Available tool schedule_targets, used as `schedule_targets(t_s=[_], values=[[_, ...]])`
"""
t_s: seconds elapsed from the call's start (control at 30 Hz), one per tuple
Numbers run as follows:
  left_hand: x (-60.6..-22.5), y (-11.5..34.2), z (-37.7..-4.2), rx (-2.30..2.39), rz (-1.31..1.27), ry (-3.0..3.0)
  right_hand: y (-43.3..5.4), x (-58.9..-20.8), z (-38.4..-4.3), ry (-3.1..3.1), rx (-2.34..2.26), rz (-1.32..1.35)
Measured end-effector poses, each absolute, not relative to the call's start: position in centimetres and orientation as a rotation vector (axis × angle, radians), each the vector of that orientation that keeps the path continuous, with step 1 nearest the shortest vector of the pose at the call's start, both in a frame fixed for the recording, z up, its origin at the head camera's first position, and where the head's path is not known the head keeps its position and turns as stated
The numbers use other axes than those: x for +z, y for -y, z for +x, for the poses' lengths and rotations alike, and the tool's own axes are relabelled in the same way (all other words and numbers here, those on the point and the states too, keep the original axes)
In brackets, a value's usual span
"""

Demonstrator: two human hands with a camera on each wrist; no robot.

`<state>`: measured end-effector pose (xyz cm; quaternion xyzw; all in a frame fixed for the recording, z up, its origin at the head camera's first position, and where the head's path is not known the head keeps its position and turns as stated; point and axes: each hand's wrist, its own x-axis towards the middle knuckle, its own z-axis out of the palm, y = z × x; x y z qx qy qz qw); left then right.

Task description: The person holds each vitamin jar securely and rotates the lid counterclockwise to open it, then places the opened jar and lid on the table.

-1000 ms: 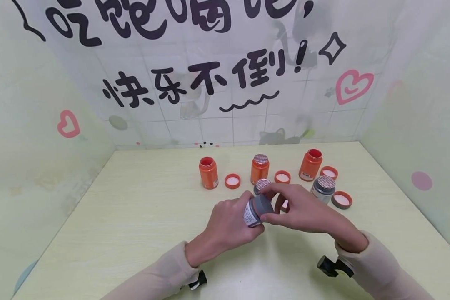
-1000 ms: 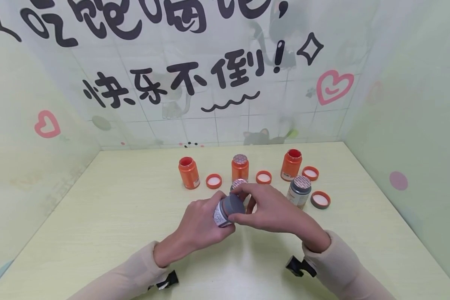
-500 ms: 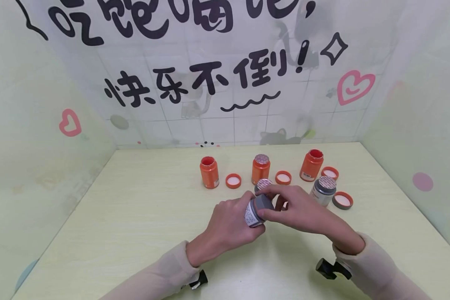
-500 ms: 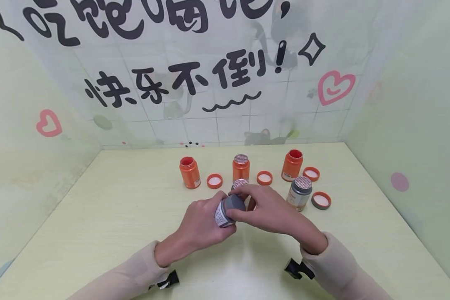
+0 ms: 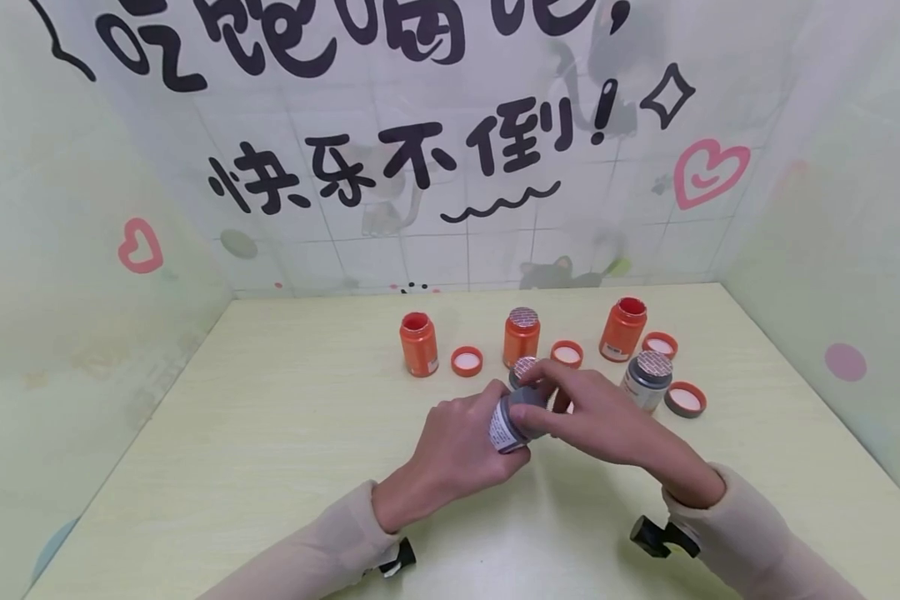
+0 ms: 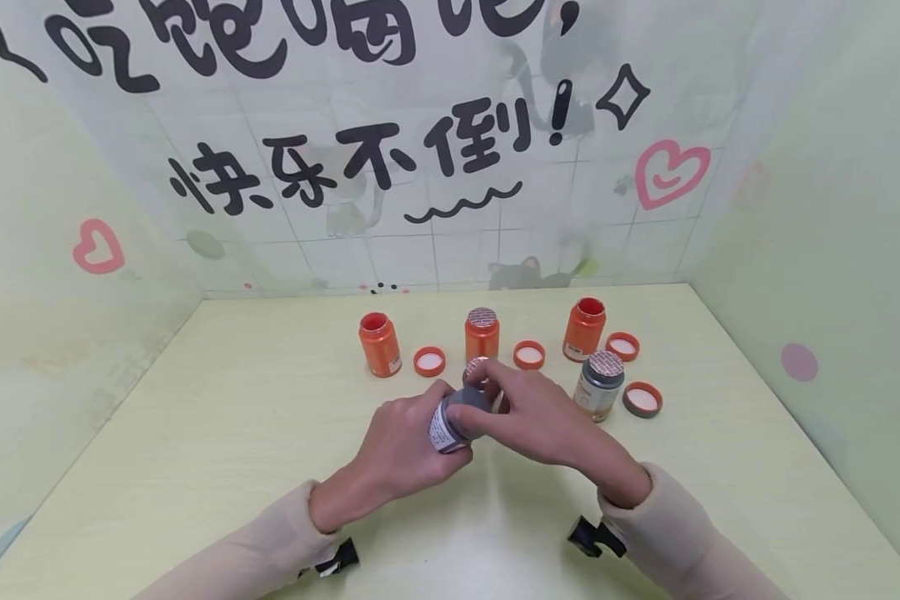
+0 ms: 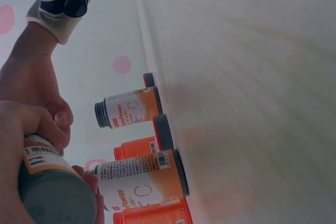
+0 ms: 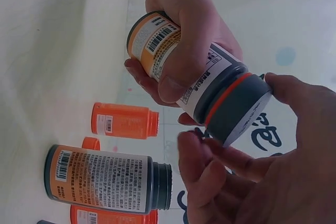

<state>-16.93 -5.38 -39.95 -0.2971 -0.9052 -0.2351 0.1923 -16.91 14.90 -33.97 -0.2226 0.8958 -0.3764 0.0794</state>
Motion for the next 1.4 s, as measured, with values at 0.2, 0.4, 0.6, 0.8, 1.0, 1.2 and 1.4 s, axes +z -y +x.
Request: schedule_targets(t_s=[0.2,0.4,0.6,0.8,1.0,1.2,1.4], values=[[-39.9,5.3,-16.9,-0.676,-0.837,2.558,-15.0,-34.1,-17.1,-2.642,-1.101,-0.694],[-39.9,5.4,-16.9,-0.751,-0.821,2.565,-15.6,-34.0,-17.1,-2.69,-1.09,-0.872],[-39.9,5.5,-17.0,-0.782,-0.813,2.562,-15.5,-33.8,-17.0,-2.713,-1.099,-0.853],[-40.0,5.5,-16.9,-0.729,-0.818,2.56,-15.0,-34.0,-17.0,-2.706,-1.105,-0.626],[-39.9,5.4,-16.9,-0.738,-0.817,2.551,-15.4,-33.9,-16.9,-2.708,-1.106,-0.723],[-39.8,5.4,-16.9,-0.832,-0.801,2.577,-15.8,-33.5,-16.9,-2.708,-1.093,-0.835],[-39.9,5.4,-16.9,-0.836,-0.8,2.577,-15.7,-33.6,-16.9,-2.705,-1.103,-0.809]])
